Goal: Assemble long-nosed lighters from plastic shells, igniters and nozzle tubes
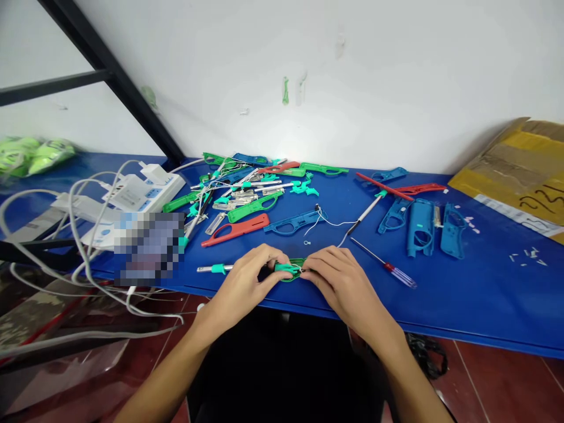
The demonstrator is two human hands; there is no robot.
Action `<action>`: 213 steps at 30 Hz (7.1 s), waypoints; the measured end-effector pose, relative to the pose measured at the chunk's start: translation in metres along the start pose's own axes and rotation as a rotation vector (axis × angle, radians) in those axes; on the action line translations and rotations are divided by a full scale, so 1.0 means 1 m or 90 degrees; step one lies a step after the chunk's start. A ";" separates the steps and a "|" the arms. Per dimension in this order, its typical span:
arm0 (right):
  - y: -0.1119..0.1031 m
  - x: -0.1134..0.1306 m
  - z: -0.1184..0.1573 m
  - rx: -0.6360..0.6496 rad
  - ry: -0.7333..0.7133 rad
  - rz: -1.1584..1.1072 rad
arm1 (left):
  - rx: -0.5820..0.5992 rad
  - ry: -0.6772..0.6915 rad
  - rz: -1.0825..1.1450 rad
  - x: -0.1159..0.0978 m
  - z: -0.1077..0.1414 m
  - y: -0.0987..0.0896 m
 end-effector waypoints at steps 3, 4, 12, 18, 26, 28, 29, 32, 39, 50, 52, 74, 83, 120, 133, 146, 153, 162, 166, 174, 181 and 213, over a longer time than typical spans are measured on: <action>-0.001 0.002 0.000 -0.001 -0.004 0.014 | 0.002 0.015 -0.024 -0.004 0.000 -0.001; -0.001 0.002 0.000 -0.003 -0.008 0.021 | 0.005 0.016 -0.026 -0.004 0.000 -0.001; -0.001 0.005 -0.001 -0.021 -0.039 0.041 | 0.009 0.040 0.010 -0.003 -0.001 -0.001; -0.003 0.007 -0.001 -0.027 -0.050 0.053 | -0.003 0.039 0.063 0.001 -0.004 -0.002; -0.002 0.009 0.001 -0.041 -0.071 0.063 | -0.013 0.044 0.101 0.002 -0.005 -0.005; 0.000 0.007 0.002 -0.030 -0.065 0.055 | -0.019 0.043 0.097 0.002 -0.004 -0.005; 0.001 0.005 0.003 -0.026 -0.064 0.050 | -0.023 0.043 0.096 0.002 -0.004 -0.005; 0.002 0.003 0.005 -0.025 -0.065 0.043 | -0.033 0.045 0.089 0.003 -0.004 -0.005; 0.004 0.001 0.005 -0.013 -0.062 0.032 | -0.029 0.082 0.039 0.003 -0.001 -0.004; 0.001 0.003 0.003 -0.011 -0.048 0.017 | -0.011 0.076 -0.020 -0.002 0.002 -0.005; 0.001 0.003 0.003 -0.008 -0.050 0.014 | -0.007 0.083 -0.042 -0.004 0.002 -0.006; -0.003 0.008 0.001 -0.009 -0.054 0.000 | -0.036 0.163 -0.194 -0.008 0.013 -0.015; -0.002 0.006 0.001 -0.017 -0.047 -0.010 | -0.041 0.219 -0.155 0.006 0.020 -0.017; -0.003 0.006 0.002 -0.003 -0.062 -0.052 | -0.081 0.315 -0.349 -0.021 0.010 -0.006; -0.004 0.006 0.002 -0.027 -0.036 -0.023 | -0.019 0.293 -0.219 -0.013 0.014 -0.001; -0.001 0.004 0.005 0.030 -0.030 -0.004 | -0.031 0.105 -0.168 0.005 0.001 -0.010; 0.000 0.004 0.007 0.020 -0.028 -0.012 | 0.006 0.048 -0.060 0.009 -0.002 -0.004; 0.003 0.001 0.007 0.035 -0.011 0.014 | -0.012 0.084 -0.034 0.007 -0.002 -0.008; 0.002 0.001 0.007 0.026 0.002 0.000 | -0.039 0.091 -0.055 0.005 -0.003 -0.008; -0.001 0.001 0.006 0.022 0.009 -0.034 | -0.022 0.096 -0.160 0.001 -0.002 -0.004; 0.000 0.001 0.006 0.014 0.011 -0.013 | 0.001 0.065 -0.131 0.001 -0.002 -0.004; 0.008 -0.003 0.008 0.017 0.019 0.043 | -0.030 0.012 -0.008 0.010 -0.002 -0.003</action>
Point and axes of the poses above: each hand's wrist, its own z-axis away from the middle knuckle, its own y-axis out of the palm, x = y × z, the point moved 4 cm from there along -z, towards the middle knuckle, and after that the axes turned 11 degrees about x, right-handed, at the moved point
